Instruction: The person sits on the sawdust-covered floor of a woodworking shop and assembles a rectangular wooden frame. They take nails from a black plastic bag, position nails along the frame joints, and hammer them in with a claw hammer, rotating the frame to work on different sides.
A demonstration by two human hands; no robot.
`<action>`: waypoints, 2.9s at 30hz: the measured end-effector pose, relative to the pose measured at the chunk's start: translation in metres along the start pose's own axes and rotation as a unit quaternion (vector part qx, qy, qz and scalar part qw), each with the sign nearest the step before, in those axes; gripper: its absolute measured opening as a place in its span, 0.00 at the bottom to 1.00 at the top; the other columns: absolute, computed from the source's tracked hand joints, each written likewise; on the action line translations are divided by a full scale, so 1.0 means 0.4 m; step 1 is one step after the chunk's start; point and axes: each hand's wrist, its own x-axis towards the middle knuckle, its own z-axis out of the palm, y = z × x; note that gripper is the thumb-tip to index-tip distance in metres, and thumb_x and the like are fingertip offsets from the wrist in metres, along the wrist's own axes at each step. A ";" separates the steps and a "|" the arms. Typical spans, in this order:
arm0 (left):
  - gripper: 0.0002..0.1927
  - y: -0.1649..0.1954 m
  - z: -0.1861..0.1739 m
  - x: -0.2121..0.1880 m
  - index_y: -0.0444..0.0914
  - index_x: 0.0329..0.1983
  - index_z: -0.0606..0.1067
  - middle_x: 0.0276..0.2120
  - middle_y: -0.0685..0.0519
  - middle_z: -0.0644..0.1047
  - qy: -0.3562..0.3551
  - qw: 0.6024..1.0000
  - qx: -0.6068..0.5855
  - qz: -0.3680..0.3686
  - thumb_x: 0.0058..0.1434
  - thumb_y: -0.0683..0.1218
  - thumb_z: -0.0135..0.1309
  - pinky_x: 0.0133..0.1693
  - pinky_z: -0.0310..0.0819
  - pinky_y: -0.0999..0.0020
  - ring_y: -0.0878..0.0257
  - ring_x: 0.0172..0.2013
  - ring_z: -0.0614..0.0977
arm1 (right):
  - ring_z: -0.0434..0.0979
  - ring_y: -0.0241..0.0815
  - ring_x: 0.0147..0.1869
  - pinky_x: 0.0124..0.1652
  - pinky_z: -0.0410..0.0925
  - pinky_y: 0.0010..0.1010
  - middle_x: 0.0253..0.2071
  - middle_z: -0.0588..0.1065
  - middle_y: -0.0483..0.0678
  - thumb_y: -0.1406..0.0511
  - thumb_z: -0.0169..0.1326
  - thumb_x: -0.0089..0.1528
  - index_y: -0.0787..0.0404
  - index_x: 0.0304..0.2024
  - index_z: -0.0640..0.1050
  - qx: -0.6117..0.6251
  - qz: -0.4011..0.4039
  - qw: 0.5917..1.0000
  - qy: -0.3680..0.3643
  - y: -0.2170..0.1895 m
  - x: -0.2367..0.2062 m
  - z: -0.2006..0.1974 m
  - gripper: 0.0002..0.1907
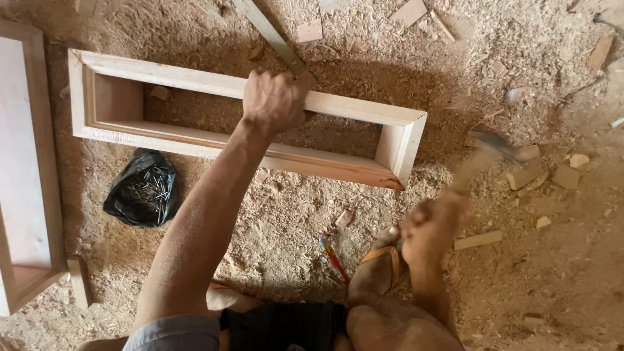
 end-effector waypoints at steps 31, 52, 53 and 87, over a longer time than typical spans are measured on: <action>0.06 -0.020 0.066 0.008 0.46 0.49 0.68 0.29 0.51 0.77 0.082 0.996 -0.045 -0.002 0.71 0.48 0.46 0.33 0.71 0.56 0.60 0.25 0.75 | 0.56 0.25 0.16 0.12 0.51 0.20 0.23 0.66 0.38 0.53 0.41 0.71 0.47 0.74 0.62 -0.058 0.099 0.986 -0.124 0.126 0.094 0.014 0.28; 0.08 -0.112 -0.069 -0.086 0.40 0.43 0.83 0.33 0.49 0.84 0.066 0.994 0.086 0.032 0.64 0.47 0.62 0.26 0.82 0.68 0.65 0.27 0.83 | 0.59 0.28 0.19 0.16 0.54 0.22 0.24 0.66 0.41 0.58 0.43 0.72 0.55 0.75 0.59 -0.017 0.031 0.995 -0.089 0.258 -0.065 -0.189 0.30; 0.08 -0.110 -0.074 -0.105 0.43 0.47 0.82 0.32 0.48 0.84 0.092 0.994 0.056 0.032 0.66 0.46 0.60 0.24 0.82 0.68 0.65 0.25 0.82 | 0.59 0.27 0.21 0.17 0.54 0.21 0.26 0.68 0.41 0.59 0.43 0.72 0.56 0.75 0.59 0.001 0.042 0.995 -0.096 0.257 -0.069 -0.194 0.29; 0.14 -0.413 0.342 -0.762 0.42 0.40 0.84 0.33 0.46 0.83 0.103 0.855 -0.212 -0.462 0.60 0.56 0.63 0.37 0.80 0.52 0.51 0.34 0.85 | 0.58 0.32 0.21 0.20 0.56 0.26 0.25 0.60 0.42 0.65 0.46 0.73 0.51 0.80 0.60 -0.125 0.022 0.982 -0.137 0.248 -0.102 -0.101 0.31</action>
